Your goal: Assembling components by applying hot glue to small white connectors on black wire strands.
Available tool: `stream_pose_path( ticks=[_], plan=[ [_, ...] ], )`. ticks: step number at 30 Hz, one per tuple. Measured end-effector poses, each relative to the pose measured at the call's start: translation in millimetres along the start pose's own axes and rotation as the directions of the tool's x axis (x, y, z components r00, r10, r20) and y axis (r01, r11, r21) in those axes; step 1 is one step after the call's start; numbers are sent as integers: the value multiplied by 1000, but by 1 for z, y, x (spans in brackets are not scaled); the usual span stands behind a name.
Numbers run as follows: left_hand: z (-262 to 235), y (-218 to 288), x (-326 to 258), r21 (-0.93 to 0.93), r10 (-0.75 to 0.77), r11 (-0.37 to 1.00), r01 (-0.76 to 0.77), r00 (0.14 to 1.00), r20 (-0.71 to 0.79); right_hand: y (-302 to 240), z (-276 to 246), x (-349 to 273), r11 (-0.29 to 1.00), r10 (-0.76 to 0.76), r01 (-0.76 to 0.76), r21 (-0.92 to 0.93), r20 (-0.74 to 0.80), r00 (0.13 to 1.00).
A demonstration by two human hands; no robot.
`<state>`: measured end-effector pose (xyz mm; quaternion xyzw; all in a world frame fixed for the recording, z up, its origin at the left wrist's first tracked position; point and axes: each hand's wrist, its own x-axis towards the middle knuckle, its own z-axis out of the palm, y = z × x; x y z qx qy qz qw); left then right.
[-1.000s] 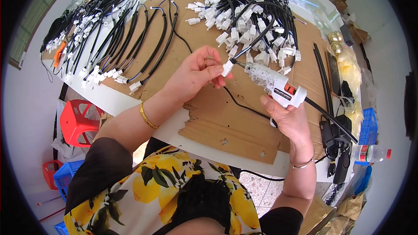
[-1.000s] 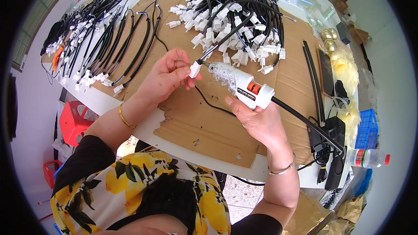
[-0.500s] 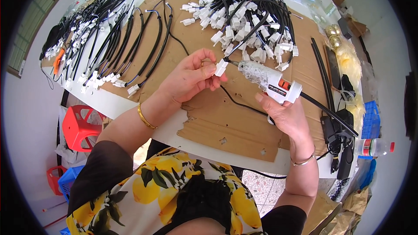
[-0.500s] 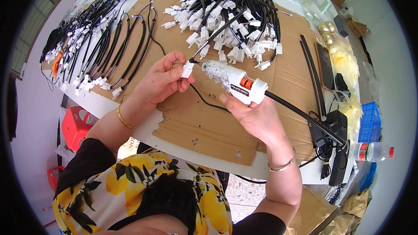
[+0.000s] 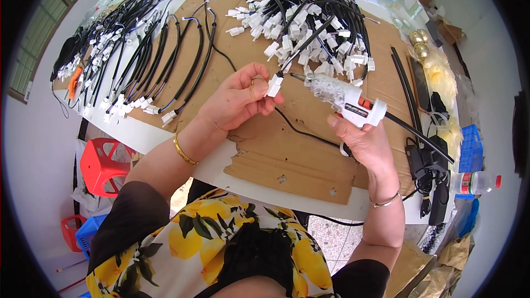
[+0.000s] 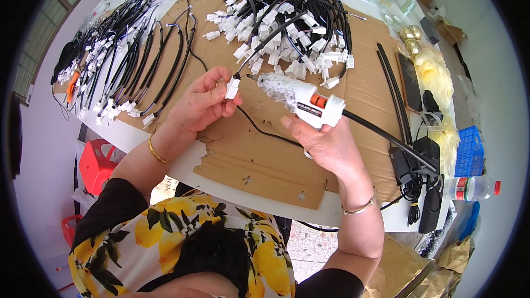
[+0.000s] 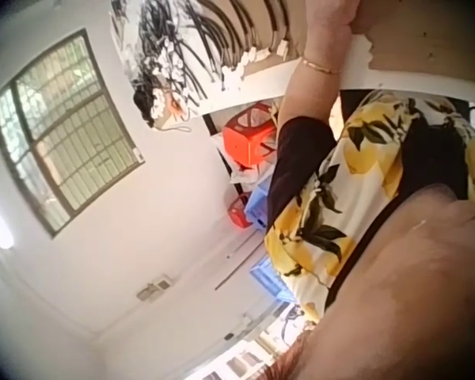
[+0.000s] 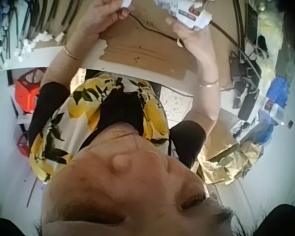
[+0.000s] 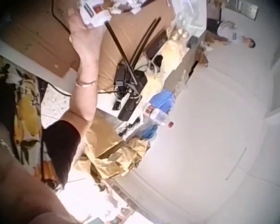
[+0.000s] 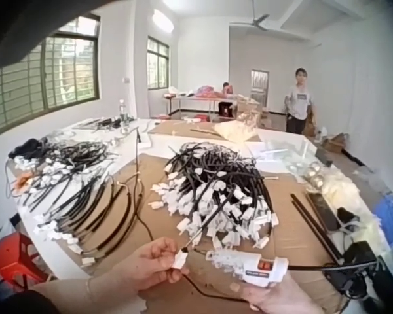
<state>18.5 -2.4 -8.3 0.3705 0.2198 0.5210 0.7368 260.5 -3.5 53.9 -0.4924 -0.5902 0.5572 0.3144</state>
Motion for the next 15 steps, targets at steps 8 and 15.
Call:
stream_pose_path(
  ticks=[8,15],
  plan=[
    [13,4,0,526,350,831,-179,904,-245,21,-16,13,918,-233,229,325,-25,972],
    [30,-1,-1,614,524,731,-297,821,-226,21,-28,21,830,-379,324,454,34,925]
  ],
)
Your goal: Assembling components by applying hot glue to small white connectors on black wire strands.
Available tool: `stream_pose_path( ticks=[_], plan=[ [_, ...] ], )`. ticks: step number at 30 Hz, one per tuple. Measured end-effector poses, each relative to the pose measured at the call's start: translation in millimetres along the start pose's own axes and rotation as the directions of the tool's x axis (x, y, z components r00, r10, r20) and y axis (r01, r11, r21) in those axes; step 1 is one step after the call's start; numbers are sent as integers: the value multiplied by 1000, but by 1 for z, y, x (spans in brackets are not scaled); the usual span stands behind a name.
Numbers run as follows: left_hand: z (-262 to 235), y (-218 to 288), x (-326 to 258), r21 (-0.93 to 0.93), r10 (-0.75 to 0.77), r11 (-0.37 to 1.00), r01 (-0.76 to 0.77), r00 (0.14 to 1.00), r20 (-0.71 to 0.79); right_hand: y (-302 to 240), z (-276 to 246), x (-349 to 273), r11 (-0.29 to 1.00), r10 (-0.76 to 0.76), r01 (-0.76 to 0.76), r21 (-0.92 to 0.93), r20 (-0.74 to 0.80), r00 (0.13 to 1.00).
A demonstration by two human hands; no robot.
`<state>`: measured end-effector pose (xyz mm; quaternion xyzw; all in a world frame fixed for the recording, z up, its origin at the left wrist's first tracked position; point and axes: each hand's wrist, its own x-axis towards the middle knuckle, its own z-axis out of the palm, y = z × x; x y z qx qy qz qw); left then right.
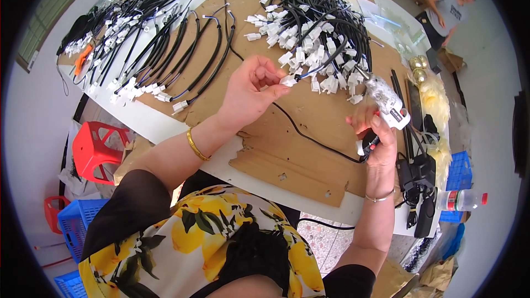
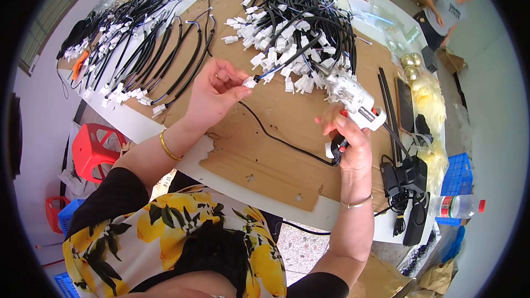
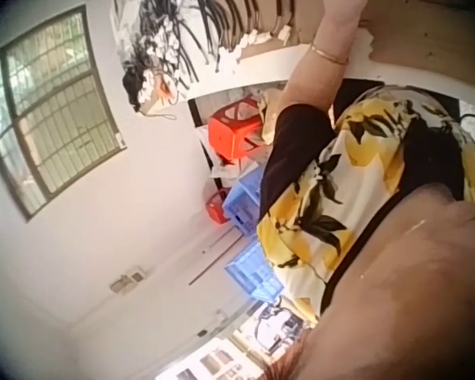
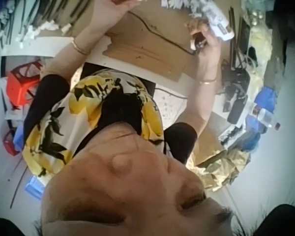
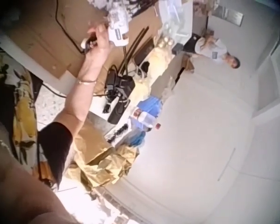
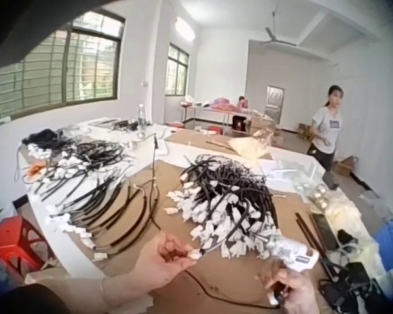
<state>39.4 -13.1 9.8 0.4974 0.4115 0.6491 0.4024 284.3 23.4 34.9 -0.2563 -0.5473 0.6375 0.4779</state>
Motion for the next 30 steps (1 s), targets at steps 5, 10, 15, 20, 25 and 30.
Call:
stream_pose_path(
  ticks=[5,10,15,20,25,30],
  plan=[
    [1,-6,-2,233,254,942,-240,967,-30,2,-6,0,995,-59,55,80,55,997],
    [-1,7,-6,365,375,871,-329,925,-62,0,-2,2,996,-54,53,74,14,998],
    [3,59,13,-192,96,972,-134,976,-196,9,-24,-2,991,-31,37,131,-46,998],
    [-33,106,53,-467,79,859,-212,955,-287,11,-24,1,984,-48,34,174,76,996],
    [-106,162,79,-118,236,930,-348,813,-532,8,-21,-2,985,-22,6,175,92,996],
    [-231,192,98,231,509,852,-470,640,-576,18,-13,9,986,25,-42,160,106,994]
  ],
)
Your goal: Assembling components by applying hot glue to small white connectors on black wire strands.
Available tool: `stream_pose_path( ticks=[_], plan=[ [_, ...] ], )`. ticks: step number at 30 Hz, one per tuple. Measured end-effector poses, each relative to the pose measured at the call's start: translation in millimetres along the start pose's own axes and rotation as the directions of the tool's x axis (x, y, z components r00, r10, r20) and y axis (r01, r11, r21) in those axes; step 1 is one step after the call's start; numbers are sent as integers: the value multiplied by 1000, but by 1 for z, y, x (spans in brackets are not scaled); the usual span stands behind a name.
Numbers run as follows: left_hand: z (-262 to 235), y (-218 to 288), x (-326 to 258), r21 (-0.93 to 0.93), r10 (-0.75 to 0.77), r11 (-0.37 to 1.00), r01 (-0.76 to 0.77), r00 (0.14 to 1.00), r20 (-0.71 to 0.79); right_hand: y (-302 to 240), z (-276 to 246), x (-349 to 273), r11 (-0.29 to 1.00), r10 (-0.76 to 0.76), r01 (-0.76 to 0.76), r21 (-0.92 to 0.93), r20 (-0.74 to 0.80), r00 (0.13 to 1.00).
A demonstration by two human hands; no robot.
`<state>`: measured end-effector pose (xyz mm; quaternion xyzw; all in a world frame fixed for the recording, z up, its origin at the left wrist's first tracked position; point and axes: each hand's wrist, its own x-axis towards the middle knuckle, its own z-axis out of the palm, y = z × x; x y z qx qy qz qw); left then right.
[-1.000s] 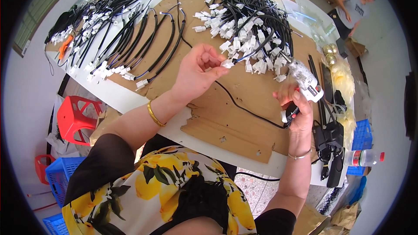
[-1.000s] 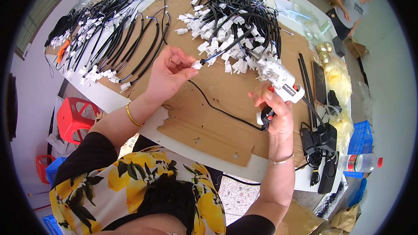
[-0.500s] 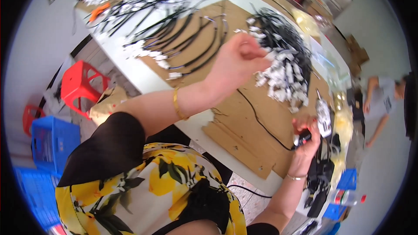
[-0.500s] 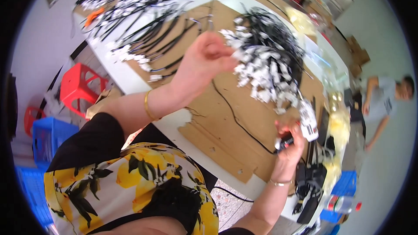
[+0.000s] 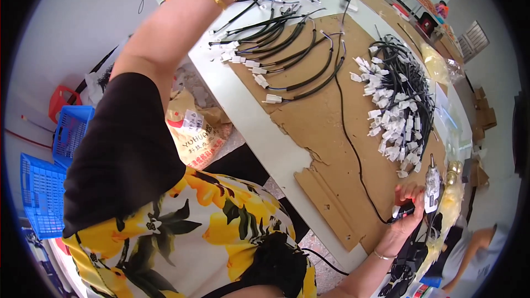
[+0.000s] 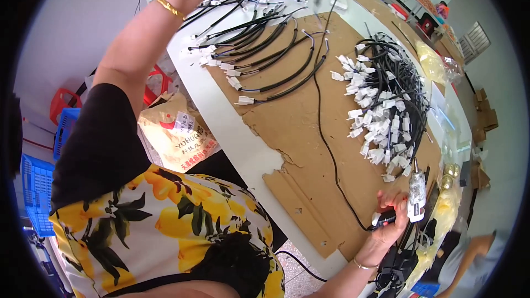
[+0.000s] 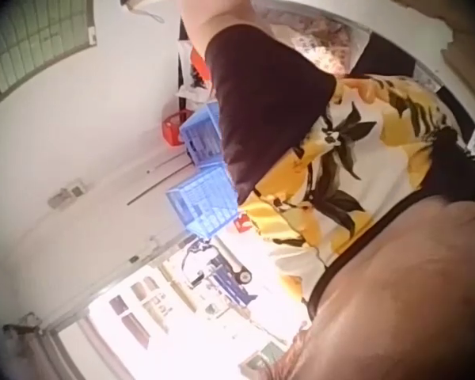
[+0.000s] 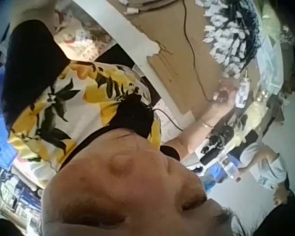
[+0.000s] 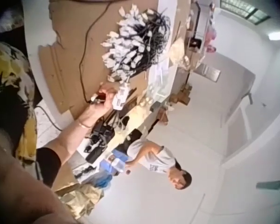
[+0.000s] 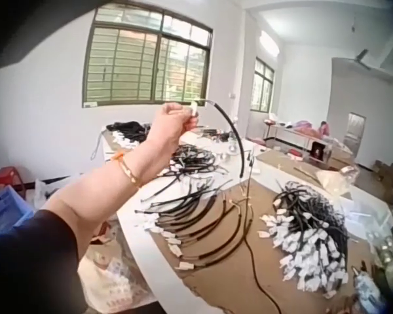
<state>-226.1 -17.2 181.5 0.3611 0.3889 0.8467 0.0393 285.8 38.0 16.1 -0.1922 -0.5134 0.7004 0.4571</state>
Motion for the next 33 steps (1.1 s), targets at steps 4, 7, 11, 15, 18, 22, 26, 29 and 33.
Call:
stream_pose_path(
  ticks=[4,7,11,15,18,22,26,29,33],
  plan=[
    [-27,26,40,169,82,983,-75,996,-32,-11,2,-5,1000,-7,7,5,-16,1000],
    [-45,7,35,272,50,962,7,978,-201,-6,-4,-4,1000,18,-18,4,-13,1000],
    [-80,-20,55,349,18,934,70,970,-243,-1,-5,-6,999,46,-45,9,-28,999],
    [-77,-31,75,304,47,952,43,958,-283,-3,-9,-14,998,54,-52,28,-50,997],
    [-71,-35,95,232,53,973,13,961,-273,-1,-4,-12,998,52,-51,25,-54,997],
    [-38,-13,91,233,151,969,-79,938,-310,6,-1,2,998,70,-70,9,-55,996],
    [-15,-1,82,333,199,939,-91,931,-307,-3,-8,-2,999,40,-38,39,-76,996],
    [-66,-52,76,370,150,925,-84,977,-154,-3,-8,-4,998,40,-38,43,-57,998],
    [-141,-72,-10,642,-68,753,148,987,-148,8,-9,0,994,93,-92,57,-11,996]
  ],
)
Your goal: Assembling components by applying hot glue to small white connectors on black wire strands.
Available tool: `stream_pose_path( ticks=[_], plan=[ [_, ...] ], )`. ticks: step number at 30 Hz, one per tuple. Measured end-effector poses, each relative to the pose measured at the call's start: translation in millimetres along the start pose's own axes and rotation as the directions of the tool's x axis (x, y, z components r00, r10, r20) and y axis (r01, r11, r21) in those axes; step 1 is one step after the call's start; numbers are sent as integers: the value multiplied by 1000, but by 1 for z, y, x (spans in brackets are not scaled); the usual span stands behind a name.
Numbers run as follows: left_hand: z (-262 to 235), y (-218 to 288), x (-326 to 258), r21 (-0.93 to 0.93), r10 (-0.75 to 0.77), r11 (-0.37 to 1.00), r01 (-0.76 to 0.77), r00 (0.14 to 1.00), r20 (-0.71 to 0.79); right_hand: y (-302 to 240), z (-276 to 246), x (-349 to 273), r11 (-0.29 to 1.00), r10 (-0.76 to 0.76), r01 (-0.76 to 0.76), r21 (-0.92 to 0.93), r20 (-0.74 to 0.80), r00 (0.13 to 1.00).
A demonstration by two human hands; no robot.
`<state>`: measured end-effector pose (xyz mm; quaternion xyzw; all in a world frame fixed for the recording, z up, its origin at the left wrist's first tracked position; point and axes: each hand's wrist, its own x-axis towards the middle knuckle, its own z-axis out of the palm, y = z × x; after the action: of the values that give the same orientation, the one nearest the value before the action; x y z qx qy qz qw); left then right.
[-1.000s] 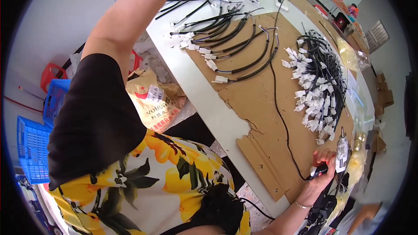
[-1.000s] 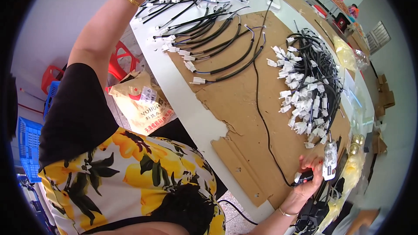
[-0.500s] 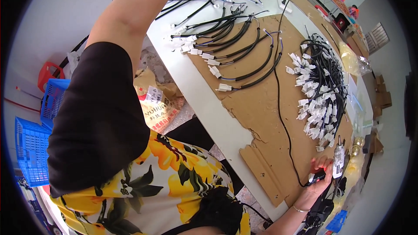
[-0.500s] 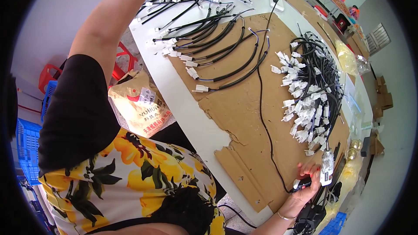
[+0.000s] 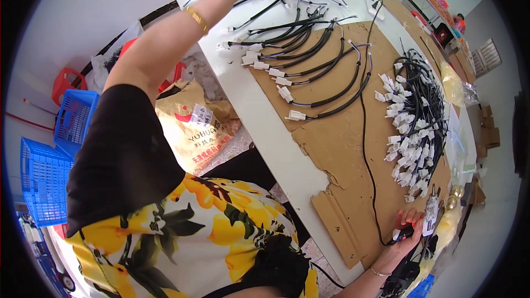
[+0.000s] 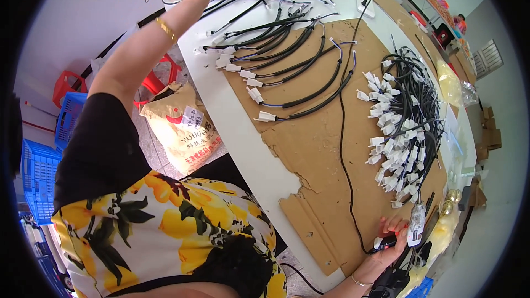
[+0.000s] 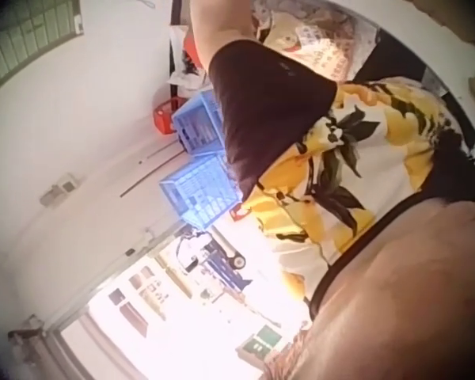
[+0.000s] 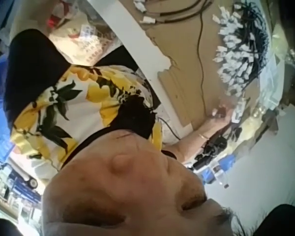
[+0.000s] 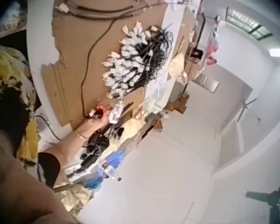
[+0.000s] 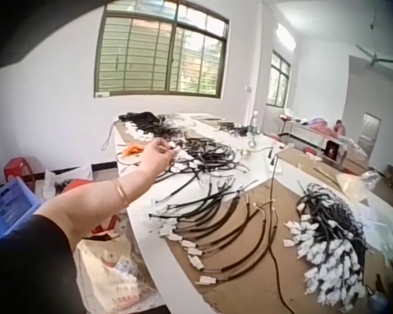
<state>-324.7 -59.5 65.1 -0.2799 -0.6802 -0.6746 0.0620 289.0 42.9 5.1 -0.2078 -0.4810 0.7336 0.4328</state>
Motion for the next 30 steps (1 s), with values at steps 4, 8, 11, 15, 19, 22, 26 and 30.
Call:
stream_pose_path(
  ticks=[4,8,11,15,19,22,26,30],
  plan=[
    [-42,-27,-32,202,-27,979,0,991,132,-4,-3,-9,1000,-13,13,-5,20,1000],
    [-54,-42,-40,316,-20,948,-31,987,157,-4,3,-8,999,-35,35,-18,9,999],
    [-64,-62,-36,462,-44,886,-38,985,165,-5,6,-6,999,-39,40,-34,28,999],
    [-58,-61,-58,243,-254,945,219,960,121,-1,13,-2,996,-34,34,-84,3,999],
    [-50,-45,-77,99,-281,958,269,949,141,-4,12,-7,999,-4,3,-52,-20,1000],
    [-46,-43,-83,77,-300,954,291,942,151,-5,9,-8,996,-6,7,-87,13,1000],
    [-55,-68,-69,230,-229,949,216,973,31,-6,13,-9,995,-1,1,-98,-2,1000],
    [-59,-74,-72,516,-84,853,82,996,-20,-6,11,-8,994,19,-18,-110,4,1000]
  ],
)
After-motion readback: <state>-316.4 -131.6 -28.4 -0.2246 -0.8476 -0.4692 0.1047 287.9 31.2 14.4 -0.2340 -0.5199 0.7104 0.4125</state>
